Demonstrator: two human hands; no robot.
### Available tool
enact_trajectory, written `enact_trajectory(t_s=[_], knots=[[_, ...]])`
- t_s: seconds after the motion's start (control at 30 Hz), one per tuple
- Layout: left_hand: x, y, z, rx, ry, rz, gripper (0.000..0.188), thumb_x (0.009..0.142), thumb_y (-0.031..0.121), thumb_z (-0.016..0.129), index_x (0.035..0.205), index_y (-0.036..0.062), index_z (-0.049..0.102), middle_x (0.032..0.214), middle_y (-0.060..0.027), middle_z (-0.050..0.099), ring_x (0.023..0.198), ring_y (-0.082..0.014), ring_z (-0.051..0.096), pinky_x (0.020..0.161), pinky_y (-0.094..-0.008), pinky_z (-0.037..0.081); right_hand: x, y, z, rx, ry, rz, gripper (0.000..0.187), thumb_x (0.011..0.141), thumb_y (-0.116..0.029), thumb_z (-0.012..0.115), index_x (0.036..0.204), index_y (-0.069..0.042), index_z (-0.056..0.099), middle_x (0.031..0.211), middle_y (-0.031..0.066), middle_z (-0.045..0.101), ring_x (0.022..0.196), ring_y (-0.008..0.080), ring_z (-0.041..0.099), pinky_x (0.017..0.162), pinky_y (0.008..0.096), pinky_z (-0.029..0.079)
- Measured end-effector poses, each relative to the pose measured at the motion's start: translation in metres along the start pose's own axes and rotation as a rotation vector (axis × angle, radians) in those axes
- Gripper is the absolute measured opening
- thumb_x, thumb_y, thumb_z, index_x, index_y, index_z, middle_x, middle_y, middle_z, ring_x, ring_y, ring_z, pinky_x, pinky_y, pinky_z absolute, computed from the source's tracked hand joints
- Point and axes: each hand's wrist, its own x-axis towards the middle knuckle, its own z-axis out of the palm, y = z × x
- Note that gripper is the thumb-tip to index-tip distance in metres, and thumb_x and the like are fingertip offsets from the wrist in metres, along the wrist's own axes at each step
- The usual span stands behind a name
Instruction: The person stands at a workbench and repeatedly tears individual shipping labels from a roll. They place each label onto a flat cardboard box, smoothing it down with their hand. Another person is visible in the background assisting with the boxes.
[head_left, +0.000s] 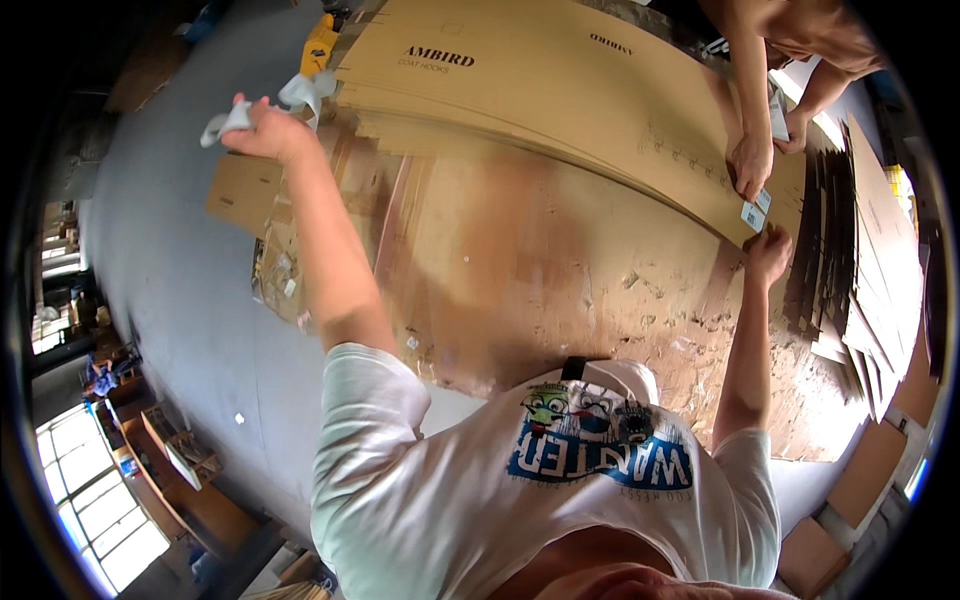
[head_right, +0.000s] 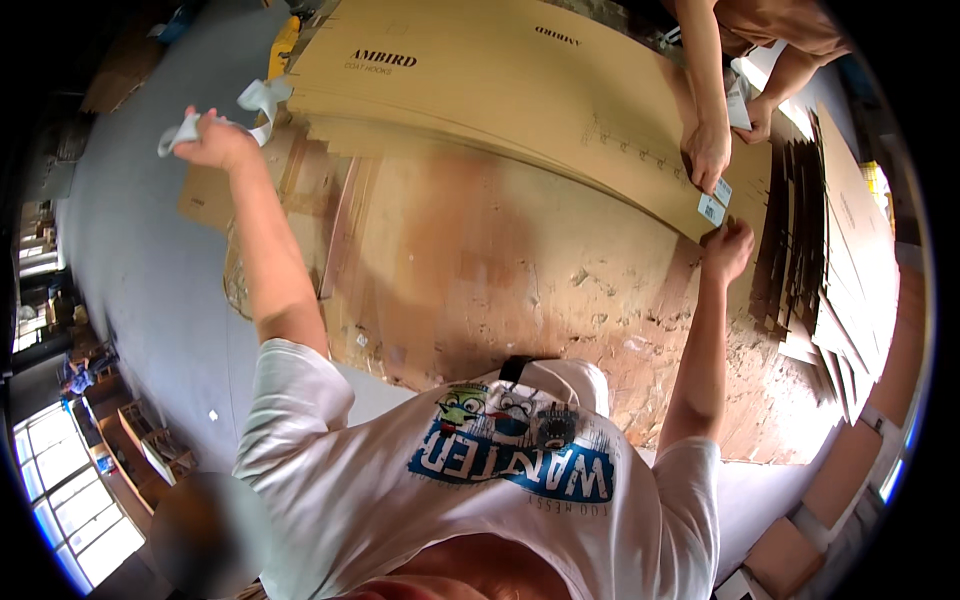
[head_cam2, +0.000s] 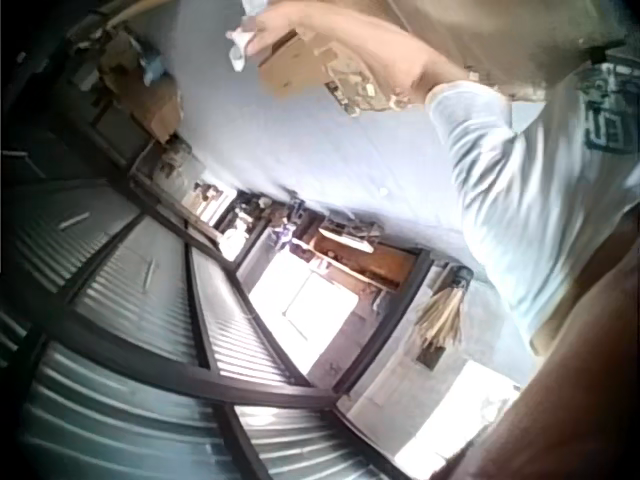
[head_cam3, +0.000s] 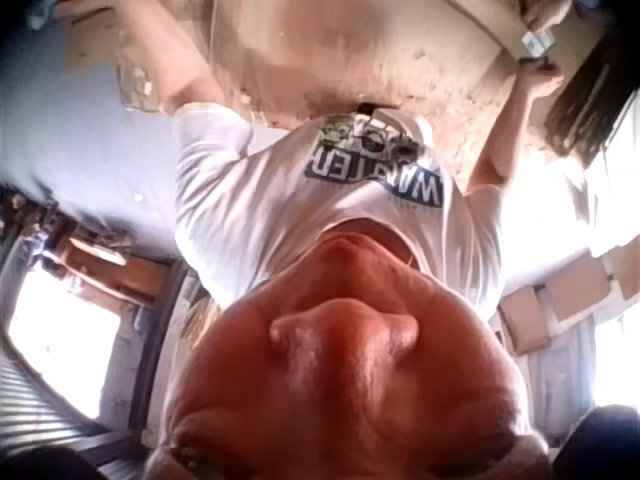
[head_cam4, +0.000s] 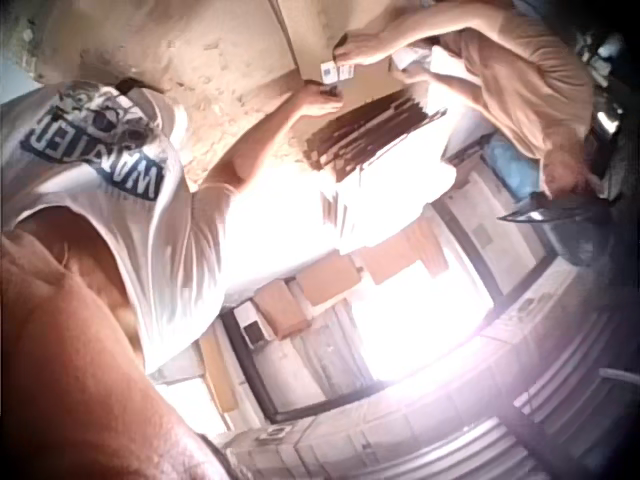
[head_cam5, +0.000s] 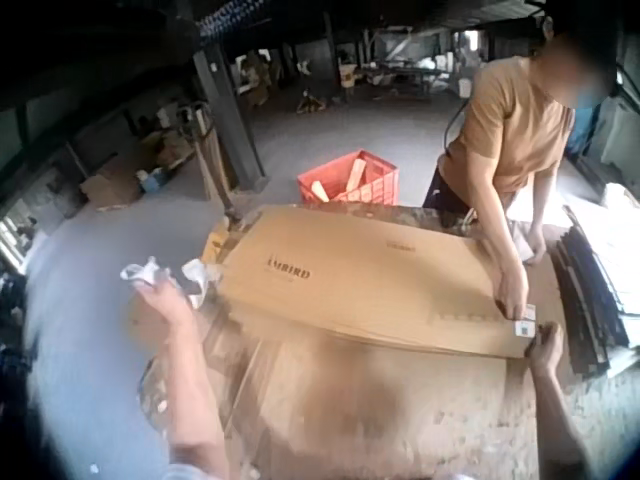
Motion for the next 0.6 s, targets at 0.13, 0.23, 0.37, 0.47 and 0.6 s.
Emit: enact_trajectory(t_s=[0.13,0.23,0.37,0.47,0.6], knots=[[0.064,-0.144,-0.001,0.899,-0.423,0.065,0.034,0.07,0.009,0.062,0.1,-0.0027,0.049,0.097,-0.0173,0.06,0.085,-0.0295,0.058,0.081,-0.0347,0.046,-0.063,0.015,-0.029,0.421,0.103,0.133,0.016,0.088,-0.013,0.059,0.101,-0.003,0.058,0.091,0.0063,0.059,0.074,0.015,0.058,0.066,0.0259,0.048],[0.089,-0.23,-0.015,1.029,-0.683,-0.198,0.032,0.066,0.011,0.068,0.092,-0.0048,0.055,0.085,-0.0146,0.061,0.074,-0.025,0.059,0.067,-0.0345,0.048,-0.125,0.031,-0.042,1.355,-0.116,0.74,0.017,0.088,0.002,0.051,0.101,-0.006,0.057,0.085,0.0023,0.06,0.07,0.0099,0.054,0.057,0.0229,0.045],[0.131,-0.246,-0.045,0.665,-0.791,-0.674,0.033,0.068,0.012,0.071,0.094,-0.0087,0.064,0.081,-0.0126,0.065,0.071,-0.0216,0.061,0.062,-0.0341,0.05,-0.166,-0.022,-0.054,0.751,-0.431,0.531,0.016,0.087,0.002,0.046,0.098,-0.002,0.057,0.077,0.0026,0.058,0.065,0.0094,0.054,0.054,0.0237,0.047],[0.136,-0.25,-0.03,0.637,-0.699,-0.809,0.035,0.079,0.013,0.07,0.107,-0.0058,0.059,0.1,-0.0134,0.062,0.084,-0.0233,0.061,0.065,-0.0362,0.05,-0.156,-0.062,-0.064,0.818,-0.525,0.563,0.012,0.092,-0.011,0.054,0.098,-0.001,0.055,0.076,0.0044,0.058,0.061,0.0099,0.054,0.056,0.0228,0.047],[0.123,-0.244,-0.005,0.699,-0.644,-0.854,0.029,0.08,0.014,0.071,0.101,-0.0032,0.06,0.09,-0.0121,0.061,0.074,-0.0225,0.059,0.058,-0.0358,0.047,-0.132,-0.097,-0.061,0.938,-0.577,0.589,0.022,0.095,-0.022,0.051,0.097,-0.001,0.057,0.076,0.004,0.062,0.06,0.0092,0.057,0.055,0.023,0.047]])
